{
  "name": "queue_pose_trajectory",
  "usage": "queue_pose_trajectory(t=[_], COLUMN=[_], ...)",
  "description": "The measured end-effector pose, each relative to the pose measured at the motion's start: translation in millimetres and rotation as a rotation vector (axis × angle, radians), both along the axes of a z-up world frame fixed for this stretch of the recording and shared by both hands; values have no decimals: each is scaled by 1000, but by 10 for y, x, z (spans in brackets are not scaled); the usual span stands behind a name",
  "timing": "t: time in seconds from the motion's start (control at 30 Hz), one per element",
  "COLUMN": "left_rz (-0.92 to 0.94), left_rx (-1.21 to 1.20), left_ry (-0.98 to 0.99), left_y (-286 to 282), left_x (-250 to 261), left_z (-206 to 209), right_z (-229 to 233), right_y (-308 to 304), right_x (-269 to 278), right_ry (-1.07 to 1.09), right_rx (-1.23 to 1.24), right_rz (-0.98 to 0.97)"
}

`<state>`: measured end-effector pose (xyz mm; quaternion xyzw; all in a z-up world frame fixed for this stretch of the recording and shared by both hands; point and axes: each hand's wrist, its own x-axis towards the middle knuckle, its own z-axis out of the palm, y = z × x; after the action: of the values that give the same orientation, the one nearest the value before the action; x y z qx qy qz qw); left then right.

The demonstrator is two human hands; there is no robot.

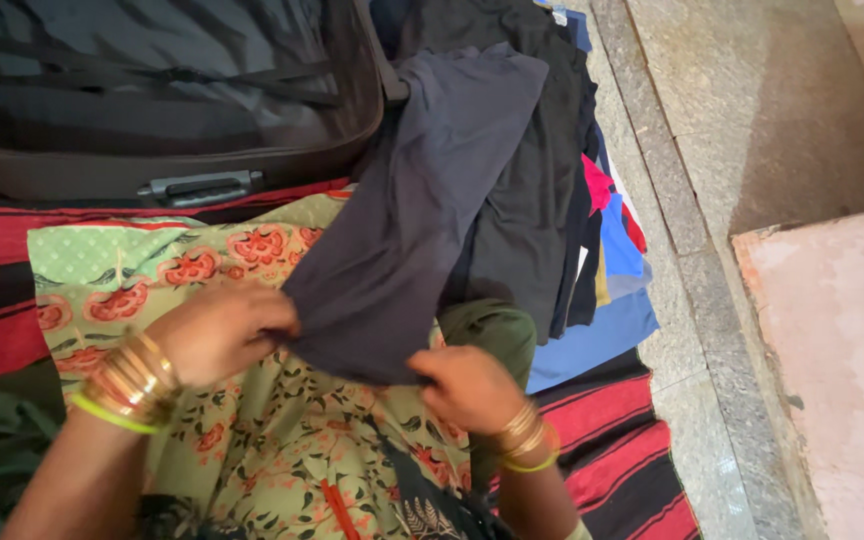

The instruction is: The person packs a suitcase by folding and arranging dark-colored trousers and a patterned floral garment inside.

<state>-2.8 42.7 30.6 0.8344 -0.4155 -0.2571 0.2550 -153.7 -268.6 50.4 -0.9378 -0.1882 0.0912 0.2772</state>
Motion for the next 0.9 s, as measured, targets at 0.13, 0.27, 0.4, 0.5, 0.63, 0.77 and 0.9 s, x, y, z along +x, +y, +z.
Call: queue_pose_trajectory(t=[0.13,0.27,0.4,0.5,0.63,0.77,0.9], left_rz=[-52,-6,59,130,306,418,574], left_rx=[211,575,650,580,415,80,94], left_ry=[-56,-13,20,-26,-47,-106,-78], left_y=[172,119,-11,-95,-374,-664,-778], left_x=[-118,-212,-194,-120,-1,113,64], left_z=[-318,-623,-660,-492,-526,-1055,-1298], right_z=[-589,-905,-882,-841,-964,-1255,-1506], right_y=[491,764,526,205,-114,-207,-344], right_x=[-59,25,474,976,1759,2302,2582], right_ry=[84,144,380,180,-118,-195,-208], right_rx=[-132,-285,-114,-176,-383,-461,-563], right_rz=[85,137,244,81,-151,-197,-157])
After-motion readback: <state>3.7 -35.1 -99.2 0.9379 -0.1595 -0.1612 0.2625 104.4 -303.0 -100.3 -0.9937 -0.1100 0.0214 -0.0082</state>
